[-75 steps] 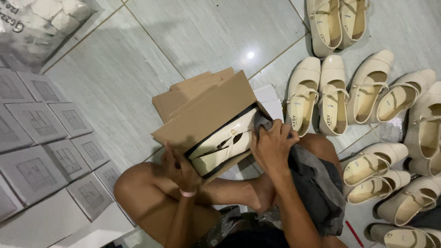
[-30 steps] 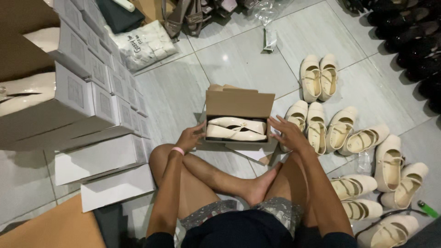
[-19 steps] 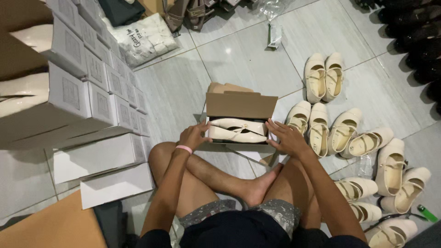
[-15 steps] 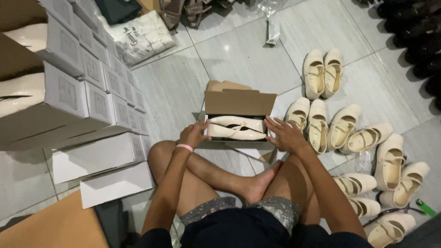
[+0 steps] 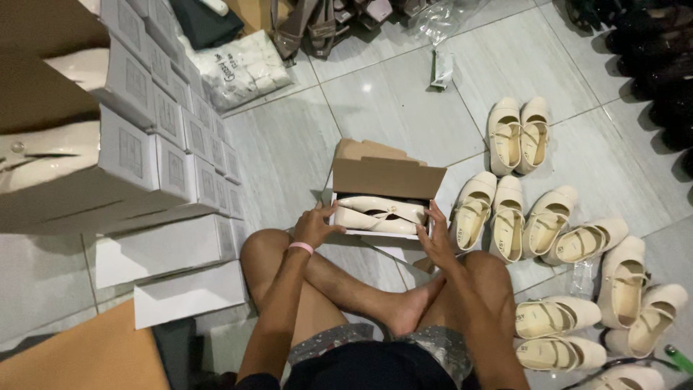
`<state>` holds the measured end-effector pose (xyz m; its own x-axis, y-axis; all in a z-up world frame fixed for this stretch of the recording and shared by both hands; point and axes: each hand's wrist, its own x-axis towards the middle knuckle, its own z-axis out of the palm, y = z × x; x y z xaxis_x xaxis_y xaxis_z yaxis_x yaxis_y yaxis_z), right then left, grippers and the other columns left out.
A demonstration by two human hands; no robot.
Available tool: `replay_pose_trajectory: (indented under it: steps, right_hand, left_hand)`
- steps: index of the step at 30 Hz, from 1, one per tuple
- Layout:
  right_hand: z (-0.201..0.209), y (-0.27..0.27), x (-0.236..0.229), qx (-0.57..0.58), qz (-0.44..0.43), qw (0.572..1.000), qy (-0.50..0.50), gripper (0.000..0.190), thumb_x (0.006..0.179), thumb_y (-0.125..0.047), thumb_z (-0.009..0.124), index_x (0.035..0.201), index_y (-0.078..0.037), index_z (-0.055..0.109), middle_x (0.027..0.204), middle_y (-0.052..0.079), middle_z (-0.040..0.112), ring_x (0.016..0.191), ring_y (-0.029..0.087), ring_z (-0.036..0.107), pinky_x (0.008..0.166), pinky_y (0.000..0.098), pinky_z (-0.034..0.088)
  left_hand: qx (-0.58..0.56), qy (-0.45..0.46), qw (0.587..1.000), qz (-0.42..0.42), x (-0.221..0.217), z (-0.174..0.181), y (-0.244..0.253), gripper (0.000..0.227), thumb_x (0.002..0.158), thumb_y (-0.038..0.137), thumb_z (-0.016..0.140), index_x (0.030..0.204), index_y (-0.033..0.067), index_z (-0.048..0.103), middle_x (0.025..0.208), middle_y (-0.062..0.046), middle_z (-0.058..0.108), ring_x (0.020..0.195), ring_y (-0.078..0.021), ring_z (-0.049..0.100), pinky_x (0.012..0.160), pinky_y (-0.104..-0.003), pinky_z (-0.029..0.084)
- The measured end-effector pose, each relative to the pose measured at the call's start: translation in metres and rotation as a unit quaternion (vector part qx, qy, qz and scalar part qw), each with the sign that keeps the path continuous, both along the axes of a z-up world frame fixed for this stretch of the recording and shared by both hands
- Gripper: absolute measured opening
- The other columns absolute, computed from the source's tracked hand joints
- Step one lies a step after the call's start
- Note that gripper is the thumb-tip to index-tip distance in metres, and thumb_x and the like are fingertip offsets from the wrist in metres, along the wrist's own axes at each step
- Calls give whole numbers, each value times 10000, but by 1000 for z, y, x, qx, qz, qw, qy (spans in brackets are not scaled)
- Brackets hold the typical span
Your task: The person sits on the floor and repeatedly picks up pairs of cream-colored shoes, places them into cardboard boxes, closes the boxes, and stacks them. The person also wipes the shoes with a dark cloth before boxing them.
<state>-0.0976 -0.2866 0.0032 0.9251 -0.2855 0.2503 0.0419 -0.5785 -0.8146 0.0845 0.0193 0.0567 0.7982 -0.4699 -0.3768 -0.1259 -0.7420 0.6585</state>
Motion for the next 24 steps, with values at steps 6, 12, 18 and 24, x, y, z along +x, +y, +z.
replay_pose_trajectory:
  steps: [6, 12, 18, 24]
  right_hand:
    - [14, 3, -6, -373, -37, 925, 64, 587, 925, -359, 728, 1433, -176, 498, 1582, 107, 358, 1471, 327, 333, 1179, 560, 272]
    - [86, -6, 120, -436, -15, 892, -121, 853, 976, -613, 761, 1588, -138, 405, 1630, 129, 293, 1536, 306, 277, 1255, 523, 204]
    - [112, 13, 222, -322, 277, 882, 205, 796, 837, -632, 716, 1479, -224, 482, 1479, 88, 584, 1304, 318, 577, 1086, 447, 447]
    - [93, 12, 181, -337, 244, 899, 136, 660, 984, -411, 588, 1543, -123, 387, 1418, 172, 599, 1250, 385, 579, 1077, 469, 456]
  left_hand:
    - [-86, -55, 995, 7, -17, -12, 3, 822, 651, 320, 920, 1398, 158, 618, 1348, -147, 644, 1107, -315, 696, 958, -388, 550]
    - [-86, -22, 996, 24, -13, 0, 1, 805, 667, 298, 907, 1400, 154, 607, 1362, -131, 639, 1083, -323, 706, 933, -400, 559]
    - [-92, -56, 994, 16, -18, 2, 1, 820, 665, 319, 918, 1407, 163, 606, 1327, -136, 649, 1121, -348, 685, 940, -418, 549]
    - [-92, -79, 992, -23, -20, -11, 6, 771, 721, 316, 880, 1425, 172, 600, 1437, -87, 612, 1217, -320, 638, 989, -402, 523]
